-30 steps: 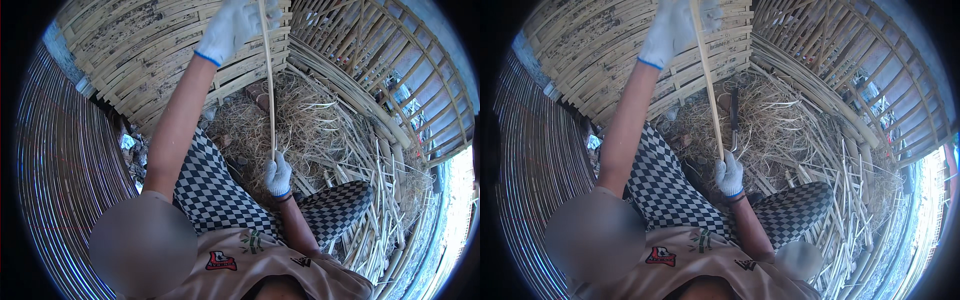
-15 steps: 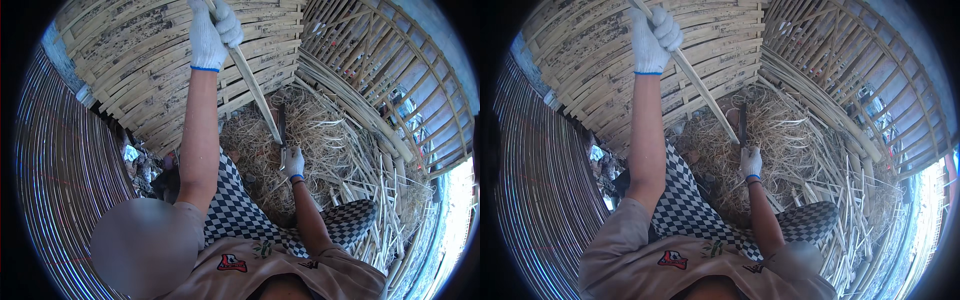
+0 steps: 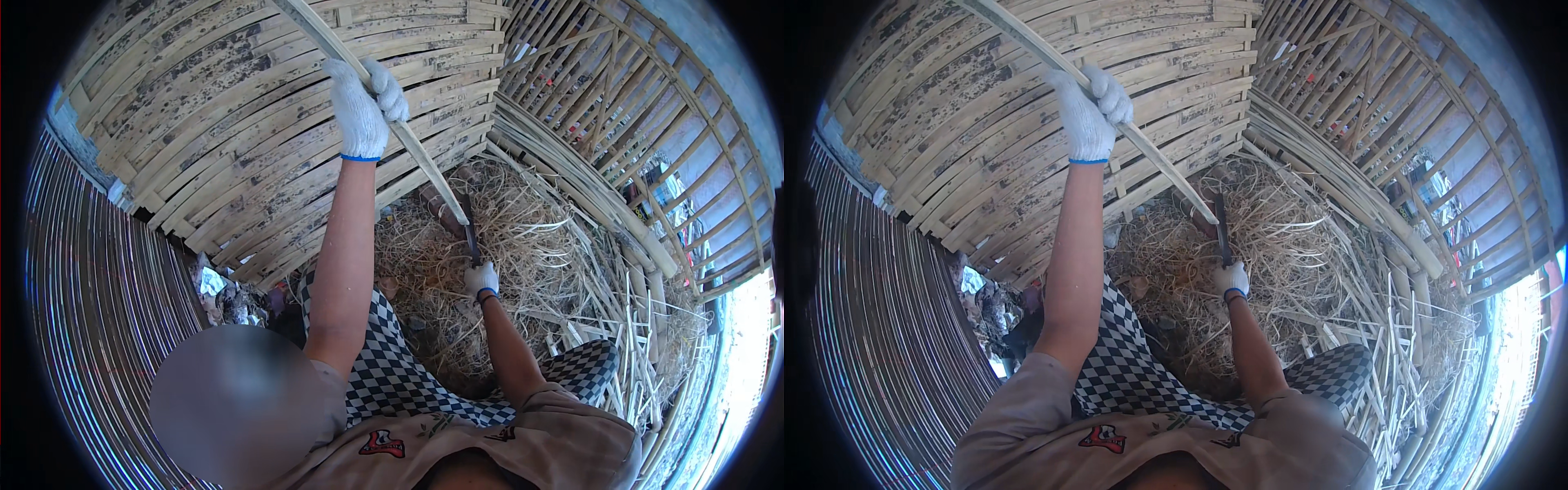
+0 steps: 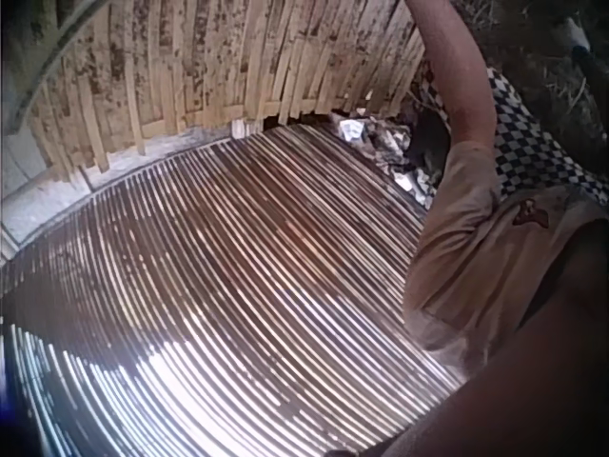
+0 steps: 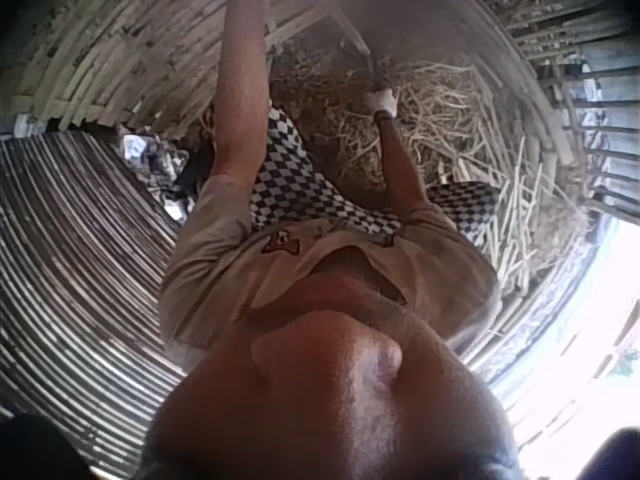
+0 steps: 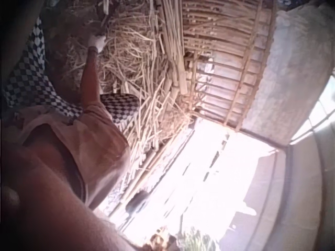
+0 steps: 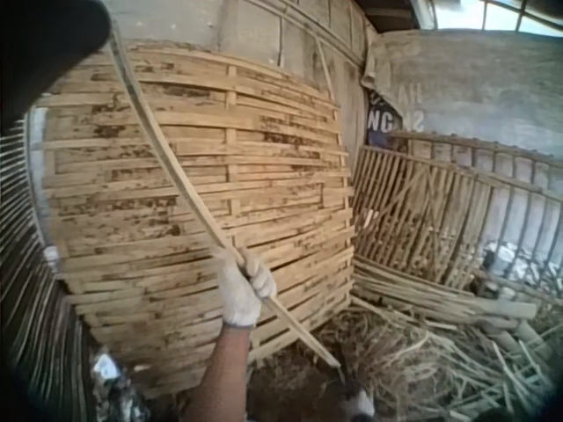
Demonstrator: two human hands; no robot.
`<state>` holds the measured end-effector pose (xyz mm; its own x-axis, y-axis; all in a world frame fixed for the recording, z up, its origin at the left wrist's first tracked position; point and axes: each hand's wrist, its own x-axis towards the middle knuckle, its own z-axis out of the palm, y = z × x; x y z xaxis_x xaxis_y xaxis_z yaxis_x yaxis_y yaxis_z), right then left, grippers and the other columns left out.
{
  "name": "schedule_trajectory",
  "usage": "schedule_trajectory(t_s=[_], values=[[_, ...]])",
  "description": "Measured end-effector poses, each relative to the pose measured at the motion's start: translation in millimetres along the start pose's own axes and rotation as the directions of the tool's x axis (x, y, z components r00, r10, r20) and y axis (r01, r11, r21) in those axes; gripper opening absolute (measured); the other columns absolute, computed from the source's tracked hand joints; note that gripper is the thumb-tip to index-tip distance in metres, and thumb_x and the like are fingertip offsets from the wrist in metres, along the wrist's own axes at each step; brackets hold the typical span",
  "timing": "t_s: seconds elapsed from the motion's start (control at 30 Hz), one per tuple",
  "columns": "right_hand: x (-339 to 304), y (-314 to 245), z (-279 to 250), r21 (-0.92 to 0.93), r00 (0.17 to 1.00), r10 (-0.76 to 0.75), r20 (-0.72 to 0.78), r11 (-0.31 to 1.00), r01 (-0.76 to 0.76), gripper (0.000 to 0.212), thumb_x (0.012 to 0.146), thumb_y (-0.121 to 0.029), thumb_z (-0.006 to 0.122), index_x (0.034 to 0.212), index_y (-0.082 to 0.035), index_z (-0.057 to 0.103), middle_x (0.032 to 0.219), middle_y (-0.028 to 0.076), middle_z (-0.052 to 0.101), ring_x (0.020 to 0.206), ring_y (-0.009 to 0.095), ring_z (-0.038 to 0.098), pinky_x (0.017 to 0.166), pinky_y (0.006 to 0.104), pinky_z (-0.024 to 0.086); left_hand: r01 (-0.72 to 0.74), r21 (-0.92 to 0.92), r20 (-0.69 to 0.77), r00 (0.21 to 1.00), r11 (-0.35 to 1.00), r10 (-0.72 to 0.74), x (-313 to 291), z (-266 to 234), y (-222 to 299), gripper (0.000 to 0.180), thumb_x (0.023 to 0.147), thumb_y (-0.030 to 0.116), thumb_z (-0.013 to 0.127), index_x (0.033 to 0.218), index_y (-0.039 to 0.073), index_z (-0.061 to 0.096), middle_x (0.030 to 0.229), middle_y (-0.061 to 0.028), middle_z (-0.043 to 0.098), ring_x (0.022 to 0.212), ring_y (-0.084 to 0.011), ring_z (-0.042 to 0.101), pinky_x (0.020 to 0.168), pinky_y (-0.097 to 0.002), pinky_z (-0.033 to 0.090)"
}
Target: Shaving or stripping a thin strip of bamboo using a large knife.
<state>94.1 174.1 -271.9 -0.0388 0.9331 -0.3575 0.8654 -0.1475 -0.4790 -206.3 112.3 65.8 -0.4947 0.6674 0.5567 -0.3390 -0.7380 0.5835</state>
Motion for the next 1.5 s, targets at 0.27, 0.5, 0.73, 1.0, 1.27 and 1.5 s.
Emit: schedule_trajectory(t_s=[0.27, 0.5, 0.73, 1.0, 1.27, 1.5], values=[[-71.4, -30.2, -75.8, 0.49, 0.964, -0.205, -0.167, 0.832, 0.261, 0.035, 0.087, -0.028, 0.073, 0.102, 0.001, 0.064, 0.079, 0.007, 0.064, 0.064, 0.014, 0.061, 0.056, 0.0323, 0.049, 0.126, 0.08, -0.058, 0.991, 0.989, -0.122, -6.1, 10.4, -52.4, 0.073, 0.093, 0.079, 0.032, 0.068, 0.011, 0.045, 0.051, -0.0009, 0.038, 0.041, -0.0138, 0.037, 0.04, -0.0311, 0.033], [-134.2, -69.4, -138.6, 0.836, 0.86, -0.494, 0.129, 0.521, 0.174, 0.023, 0.092, -0.012, 0.066, 0.109, -0.006, 0.052, 0.069, 0.0, 0.056, 0.052, 0.009, 0.054, 0.048, 0.0243, 0.044, 0.15, 0.121, 0.034, 0.987, 0.981, -0.156, -19.0, 47.9, -77.0, 0.072, 0.096, 0.074, 0.036, 0.067, 0.009, 0.049, 0.052, 0.0, 0.042, 0.04, -0.0116, 0.041, 0.038, -0.0287, 0.034], [-151.3, -91.6, -157.6, 0.767, 0.881, -0.472, -0.037, 0.552, 0.328, 0.019, 0.099, -0.02, 0.061, 0.11, -0.007, 0.054, 0.068, -0.002, 0.052, 0.049, 0.007, 0.05, 0.044, 0.0236, 0.04, 0.059, 0.066, 0.1, 0.993, 0.996, -0.066, -15.9, 70.2, -70.6, 0.071, 0.098, 0.071, 0.036, 0.067, 0.009, 0.048, 0.053, 0.0004, 0.042, 0.041, -0.011, 0.04, 0.039, -0.0276, 0.033], [-118.5, -98.5, -152.4, 0.544, 0.855, -0.46, -0.239, 0.666, 0.51, 0.024, 0.094, -0.016, 0.057, 0.113, -0.002, 0.059, 0.083, 0.017, 0.067, 0.075, 0.028, 0.068, 0.07, 0.0398, 0.051, 0.17, 0.144, 0.006, 0.985, 0.975, -0.173, -20.1, 69.0, -105.3, 0.07, 0.099, 0.07, 0.037, 0.068, 0.009, 0.051, 0.051, 0.001, 0.042, 0.04, -0.0105, 0.039, 0.039, -0.0275, 0.029], [-115.0, -120.5, -163.4, 0.246, 0.737, -0.599, -0.314, 0.698, 0.673, 0.029, 0.094, -0.016, 0.054, 0.119, -0.001, 0.052, 0.094, 0.027, 0.068, 0.093, 0.049, 0.065, 0.075, 0.0516, 0.051, 0.184, 0.123, 0.0, 0.983, 0.975, -0.185, -11.3, 66.1, -112.9, 0.072, 0.098, 0.071, 0.038, 0.066, 0.009, 0.051, 0.051, 0.0014, 0.043, 0.039, -0.0093, 0.038, 0.038, -0.0262, 0.026], [-111.8, -144.5, -163.4, 0.138, 0.756, -0.569, -0.324, 0.762, 0.632, 0.03, 0.098, -0.023, 0.053, 0.12, -0.003, 0.051, 0.089, 0.03, 0.068, 0.087, 0.05, 0.066, 0.073, 0.0549, 0.051, 0.157, 0.163, 0.014, 0.987, 0.974, -0.162, -9.9, 65.8, -110.1, 0.07, 0.099, 0.069, 0.04, 0.066, 0.008, 0.052, 0.05, 0.0008, 0.044, 0.04, -0.0095, 0.041, 0.038, -0.0259, 0.028]])
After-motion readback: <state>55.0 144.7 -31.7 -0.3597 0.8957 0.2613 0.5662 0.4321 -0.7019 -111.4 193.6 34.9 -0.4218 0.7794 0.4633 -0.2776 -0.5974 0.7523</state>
